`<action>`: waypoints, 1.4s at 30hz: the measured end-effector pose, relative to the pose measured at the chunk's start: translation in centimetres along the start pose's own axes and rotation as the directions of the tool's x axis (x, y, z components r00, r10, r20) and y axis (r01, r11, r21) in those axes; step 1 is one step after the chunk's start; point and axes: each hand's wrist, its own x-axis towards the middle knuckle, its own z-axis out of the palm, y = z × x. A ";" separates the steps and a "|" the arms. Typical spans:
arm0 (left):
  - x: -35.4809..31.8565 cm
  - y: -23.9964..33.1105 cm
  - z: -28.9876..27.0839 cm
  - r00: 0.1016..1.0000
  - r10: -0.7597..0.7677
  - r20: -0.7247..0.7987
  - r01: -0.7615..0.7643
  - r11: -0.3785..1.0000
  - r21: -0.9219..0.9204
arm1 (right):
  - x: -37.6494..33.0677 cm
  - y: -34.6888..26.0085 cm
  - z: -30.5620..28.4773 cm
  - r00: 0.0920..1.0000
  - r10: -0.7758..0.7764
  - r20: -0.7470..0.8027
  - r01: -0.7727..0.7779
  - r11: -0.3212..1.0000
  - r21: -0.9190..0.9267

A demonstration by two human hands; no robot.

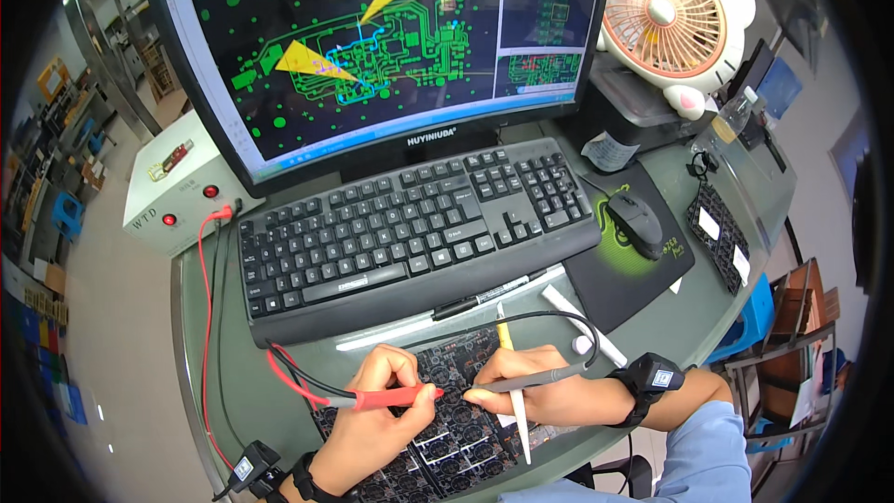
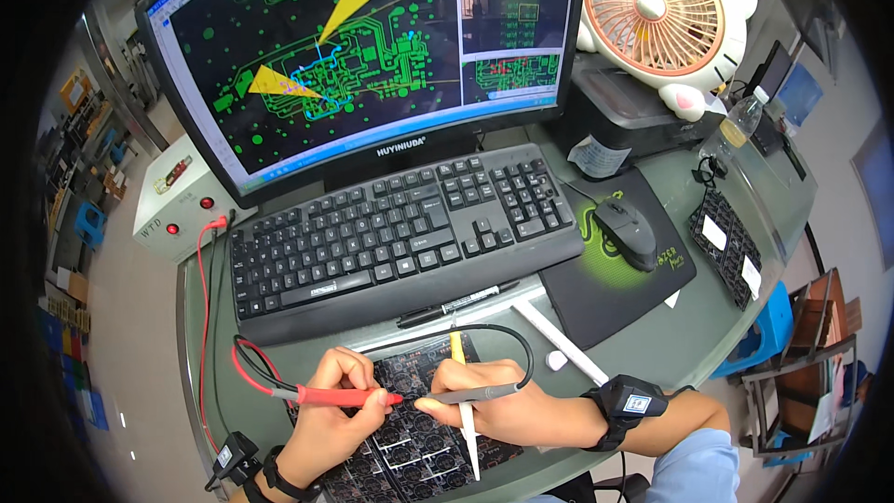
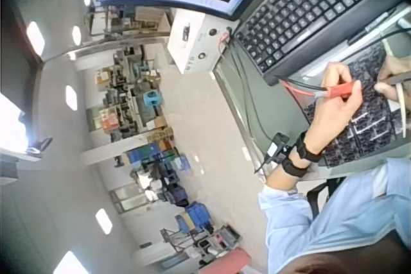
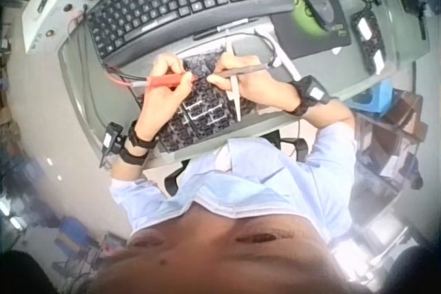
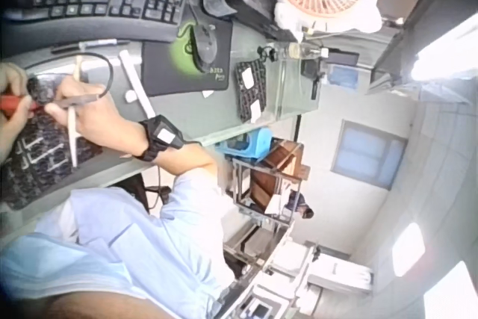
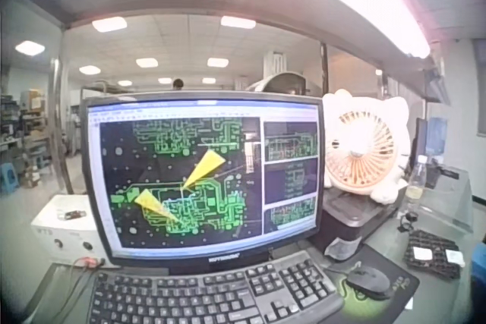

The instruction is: Testing a printed circuit board using multimeter probes connected to a test unit.

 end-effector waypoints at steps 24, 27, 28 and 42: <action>0.0 -0.1 0.1 0.999 0.032 0.003 -0.032 0.997 0.066 | -0.3 0.1 0.1 0.999 0.031 0.008 -0.031 0.998 -0.057; 0.4 0.2 -0.1 0.998 0.055 -0.010 -0.054 0.994 0.092 | 0.4 0.2 0.0 0.999 -0.038 -0.026 0.037 0.998 -0.058; 0.5 0.3 0.0 1.000 0.020 -0.020 -0.020 0.999 0.031 | 0.4 0.2 -0.1 0.999 -0.038 -0.029 0.036 0.998 -0.056; 0.5 -0.2 -0.1 0.995 0.105 0.003 -0.104 0.985 0.137 | 0.2 0.1 -0.3 1.000 -0.001 0.026 0.001 1.000 -0.027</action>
